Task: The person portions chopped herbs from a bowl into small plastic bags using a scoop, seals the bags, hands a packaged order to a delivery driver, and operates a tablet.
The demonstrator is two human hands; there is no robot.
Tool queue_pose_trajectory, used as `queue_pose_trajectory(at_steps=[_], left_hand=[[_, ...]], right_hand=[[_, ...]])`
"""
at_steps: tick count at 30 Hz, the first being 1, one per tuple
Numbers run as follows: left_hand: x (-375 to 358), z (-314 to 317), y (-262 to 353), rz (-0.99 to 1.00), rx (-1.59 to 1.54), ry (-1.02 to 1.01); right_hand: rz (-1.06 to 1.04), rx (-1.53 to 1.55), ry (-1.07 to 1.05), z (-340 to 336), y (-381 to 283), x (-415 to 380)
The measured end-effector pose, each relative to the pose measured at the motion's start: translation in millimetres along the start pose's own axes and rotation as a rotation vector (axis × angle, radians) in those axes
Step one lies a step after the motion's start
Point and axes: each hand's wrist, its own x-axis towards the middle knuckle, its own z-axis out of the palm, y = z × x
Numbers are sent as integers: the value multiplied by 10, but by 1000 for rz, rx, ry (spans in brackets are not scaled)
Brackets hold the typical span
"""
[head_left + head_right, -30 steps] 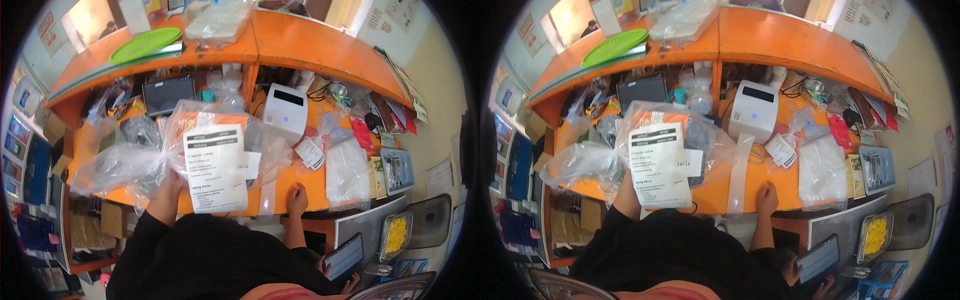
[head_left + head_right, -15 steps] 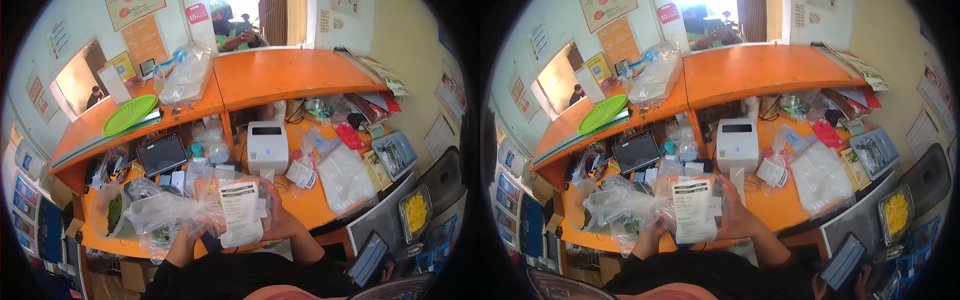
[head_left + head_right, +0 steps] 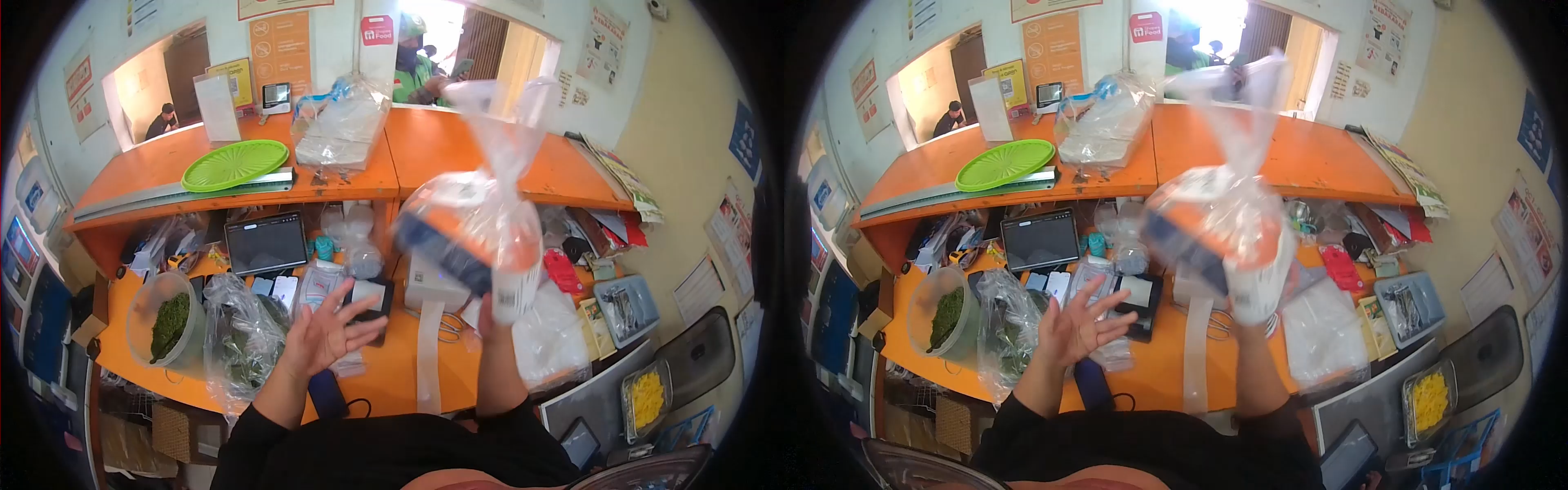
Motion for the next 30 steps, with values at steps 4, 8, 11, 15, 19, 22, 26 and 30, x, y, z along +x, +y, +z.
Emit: queue_pose_trajectory(at_steps=[4, 8, 11, 15, 19, 22, 26, 30], left_hand=[[-457, -237, -93, -62, 64, -49], [-907, -255, -113, -28, 146, 62], [-1313, -361, -146, 53, 108, 172], [-1510, -372, -135, 127, 106, 260], [-1552, -323, -150, 190, 127, 332], [-1569, -373, -183, 201, 115, 375], [-1527, -411, -204, 190, 102, 396], [-1490, -460, -221, 175, 85, 387]], right_hand=[[50, -164, 220, -69, 316, 680], [-82, -870, 266, -147, 1047, 1245], [105, -1212, 163, 128, 1030, 1694], [284, -1256, 71, 100, 1368, 2179], [409, -1023, -164, -320, 1843, 2593], [444, -748, -304, -553, 2017, 2779], [547, -598, -382, -666, 1832, 2847], [617, -527, -409, -655, 2032, 2877]])
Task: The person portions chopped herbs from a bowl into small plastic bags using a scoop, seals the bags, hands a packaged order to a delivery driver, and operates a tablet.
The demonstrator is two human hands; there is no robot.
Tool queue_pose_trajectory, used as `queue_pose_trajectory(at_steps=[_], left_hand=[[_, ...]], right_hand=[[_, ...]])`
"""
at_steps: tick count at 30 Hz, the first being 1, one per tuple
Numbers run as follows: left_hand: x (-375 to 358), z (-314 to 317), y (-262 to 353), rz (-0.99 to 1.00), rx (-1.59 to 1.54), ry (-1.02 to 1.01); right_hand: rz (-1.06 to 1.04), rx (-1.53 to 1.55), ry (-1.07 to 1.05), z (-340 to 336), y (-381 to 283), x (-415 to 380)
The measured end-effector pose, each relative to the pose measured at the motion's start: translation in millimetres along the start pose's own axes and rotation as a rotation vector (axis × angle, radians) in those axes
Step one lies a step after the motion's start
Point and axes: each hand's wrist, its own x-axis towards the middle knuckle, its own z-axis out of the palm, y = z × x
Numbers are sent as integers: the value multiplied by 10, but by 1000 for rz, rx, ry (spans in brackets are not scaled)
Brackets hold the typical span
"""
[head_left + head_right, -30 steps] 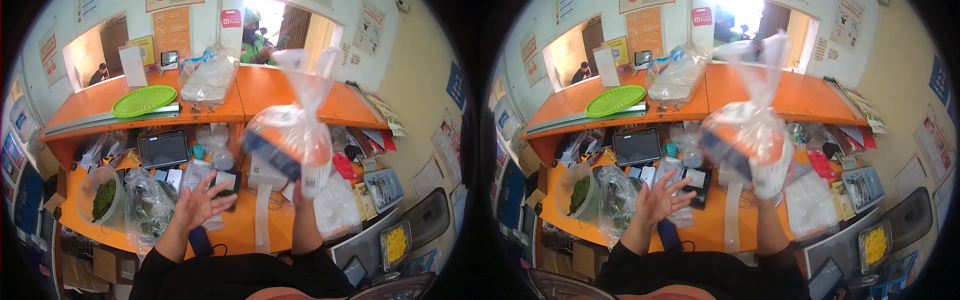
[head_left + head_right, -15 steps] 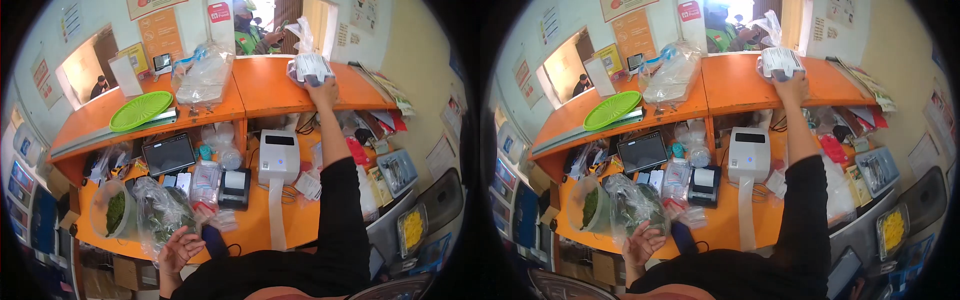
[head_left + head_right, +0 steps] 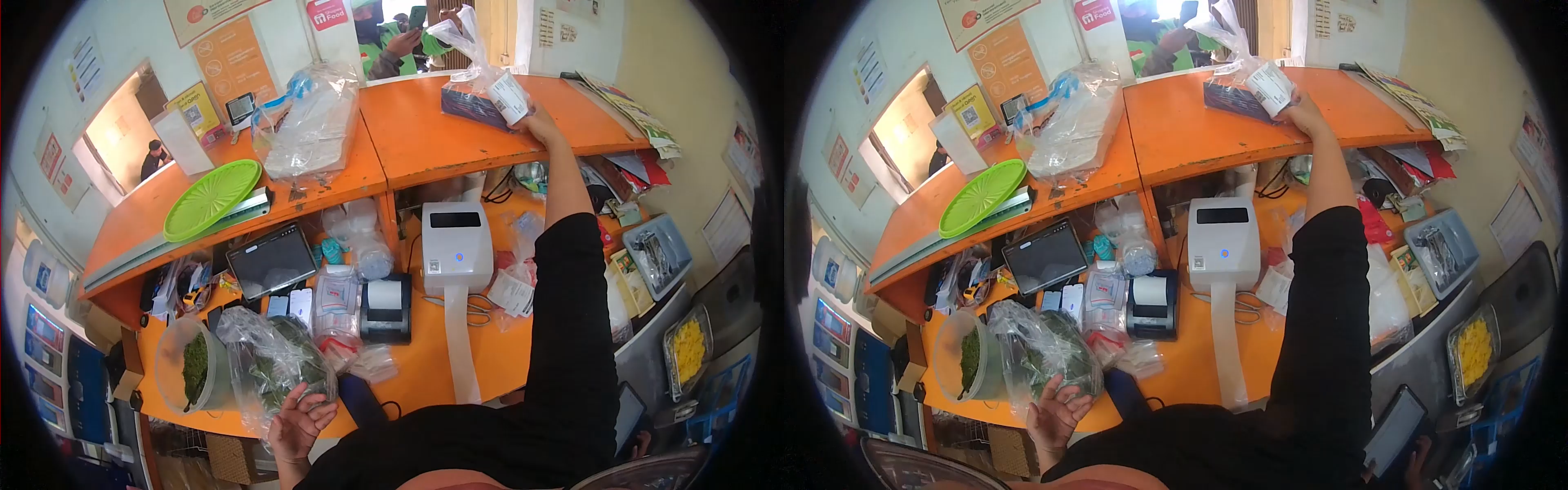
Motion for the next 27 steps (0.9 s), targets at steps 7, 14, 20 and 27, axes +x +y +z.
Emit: queue_pose_trajectory(at_steps=[7, 14, 20, 27], left_hand=[[39, 55, 83, -64, 80, 37], [-1, 148, 67, -72, 81, 47], [-274, -40, 8, 13, 292, 249], [-432, -521, -139, 77, 286, 327]], right_hand=[[293, -713, 318, 661, -716, -217], [69, -806, 288, 832, -445, -17], [-618, -473, 775, 839, -405, -61], [-906, -27, 86, 1914, -617, -2575]])
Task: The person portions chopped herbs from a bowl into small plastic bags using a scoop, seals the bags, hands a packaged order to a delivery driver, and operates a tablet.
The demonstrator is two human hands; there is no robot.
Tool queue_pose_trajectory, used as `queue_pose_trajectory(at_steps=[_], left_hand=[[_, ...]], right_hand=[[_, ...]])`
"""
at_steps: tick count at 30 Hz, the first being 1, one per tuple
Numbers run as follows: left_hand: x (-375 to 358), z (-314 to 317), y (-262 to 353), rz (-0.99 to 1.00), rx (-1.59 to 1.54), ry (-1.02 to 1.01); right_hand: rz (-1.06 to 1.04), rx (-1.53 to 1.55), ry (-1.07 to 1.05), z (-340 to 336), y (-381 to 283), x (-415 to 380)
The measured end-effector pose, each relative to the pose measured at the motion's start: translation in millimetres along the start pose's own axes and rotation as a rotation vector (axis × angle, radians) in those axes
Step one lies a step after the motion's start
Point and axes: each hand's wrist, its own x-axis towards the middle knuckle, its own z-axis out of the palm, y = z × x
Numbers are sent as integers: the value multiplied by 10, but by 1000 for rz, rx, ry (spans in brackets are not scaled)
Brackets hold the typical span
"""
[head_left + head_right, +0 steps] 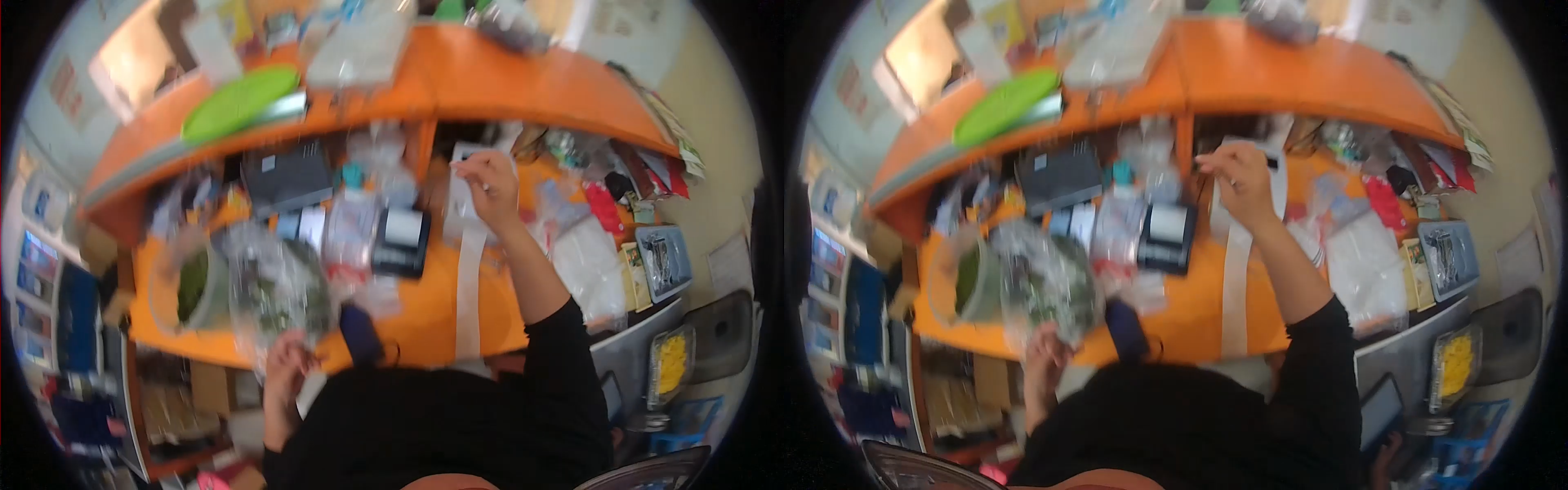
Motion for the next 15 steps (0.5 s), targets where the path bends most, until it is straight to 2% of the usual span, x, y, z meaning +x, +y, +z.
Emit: queue_pose_trajectory(at_steps=[1, 4, 8, 9, 12, 15], left_hand=[[-23, -9, 53, 54, 118, -27], [-91, 250, 265, 45, 73, -33], [-220, 223, 308, 4, 7, -75], [-262, 203, 295, -12, -6, -57], [-321, 161, 257, -38, -22, -32], [-370, 182, 303, -30, 3, -43]], right_hand=[[115, 53, -99, 165, -253, -331], [462, 186, -435, 511, -727, -1247], [785, 199, -668, 974, -820, -2034], [746, 128, -735, 1024, -898, -2058], [576, 12, -742, 1300, -859, -2306], [383, -414, -972, 1429, -706, -2494]])
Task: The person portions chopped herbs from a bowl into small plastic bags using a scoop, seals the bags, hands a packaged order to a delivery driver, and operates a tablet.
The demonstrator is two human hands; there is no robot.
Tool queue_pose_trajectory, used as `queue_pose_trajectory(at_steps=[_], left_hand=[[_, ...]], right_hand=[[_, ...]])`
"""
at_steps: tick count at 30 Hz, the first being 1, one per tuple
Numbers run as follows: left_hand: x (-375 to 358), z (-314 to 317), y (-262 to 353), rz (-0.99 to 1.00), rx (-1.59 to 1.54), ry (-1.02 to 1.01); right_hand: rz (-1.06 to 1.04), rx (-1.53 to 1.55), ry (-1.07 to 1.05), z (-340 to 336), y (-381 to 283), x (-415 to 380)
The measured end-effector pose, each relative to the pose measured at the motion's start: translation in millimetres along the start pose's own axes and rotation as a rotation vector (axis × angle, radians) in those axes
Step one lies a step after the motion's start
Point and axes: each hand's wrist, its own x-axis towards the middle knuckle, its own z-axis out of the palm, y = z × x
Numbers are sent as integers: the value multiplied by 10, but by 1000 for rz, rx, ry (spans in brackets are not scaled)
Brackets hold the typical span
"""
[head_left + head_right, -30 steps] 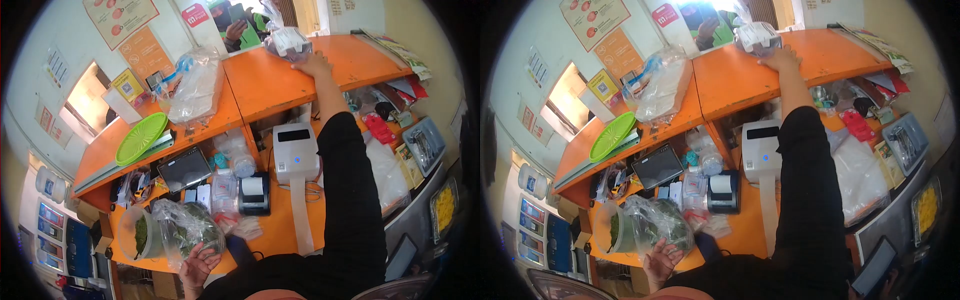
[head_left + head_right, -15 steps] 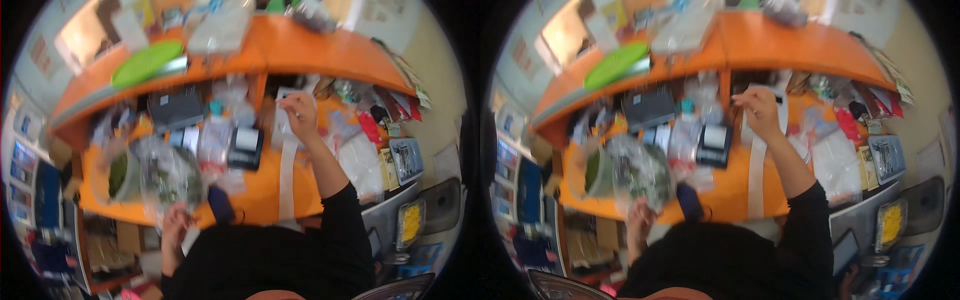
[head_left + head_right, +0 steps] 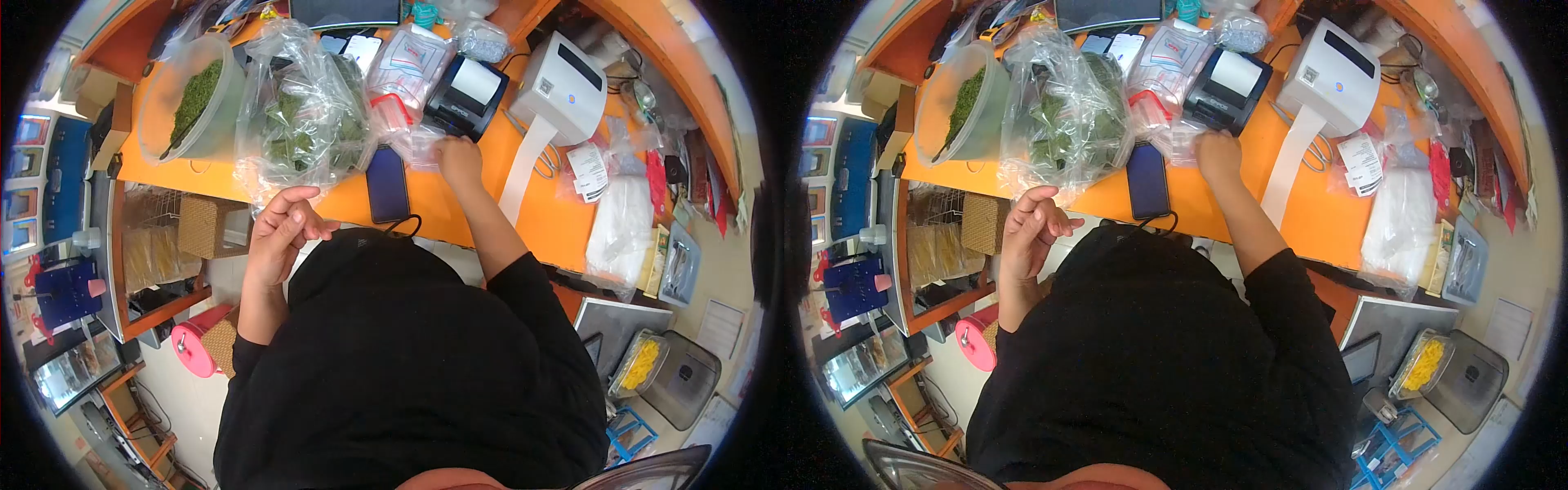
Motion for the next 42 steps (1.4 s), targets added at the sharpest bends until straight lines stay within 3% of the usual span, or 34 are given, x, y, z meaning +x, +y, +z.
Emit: queue_pose_trajectory(at_steps=[3, 6, 9, 12, 16, 19, 20, 23, 25, 27, 33, 34, 37, 42], left_hand=[[-25, -32, 26, 14, 27, -16], [-86, -60, -15, -45, 52, 23], [-33, -71, -51, -107, 195, 83], [182, 158, -99, -86, 372, 58], [387, 469, -270, -41, 572, -17], [469, 516, -367, 9, 837, -37], [474, 522, -390, -7, 899, -39], [558, 399, -664, -13, 696, -100], [531, 721, -519, 2, 734, -215], [620, 716, -644, 49, 728, -344], [690, 1075, -795, -120, 743, -540], [688, 1146, -810, -124, 768, -566], [699, 1290, -894, -76, 938, -755], [596, 1445, -915, -81, 1042, -872]], right_hand=[[-65, 148, 127, 24, 17, -115], [-31, 219, 95, -39, 12, -120], [65, 570, 261, -423, -220, -125], [36, 795, 185, -1152, -639, -242], [-174, 803, 283, -1564, -956, -487], [-200, 790, 351, -1569, -954, -693], [-183, 791, 343, -1565, -899, -750], [-77, 853, 368, -1443, -758, -937], [40, 1023, 353, -1539, -757, -1141], [95, 1166, 108, -1714, -700, -1378], [234, 1251, 358, -1331, -590, -1800], [240, 1104, 384, -1358, -564, -1918], [388, 1156, 548, -1372, -610, -2199], [575, 966, 679, -1290, -753, -2396]])
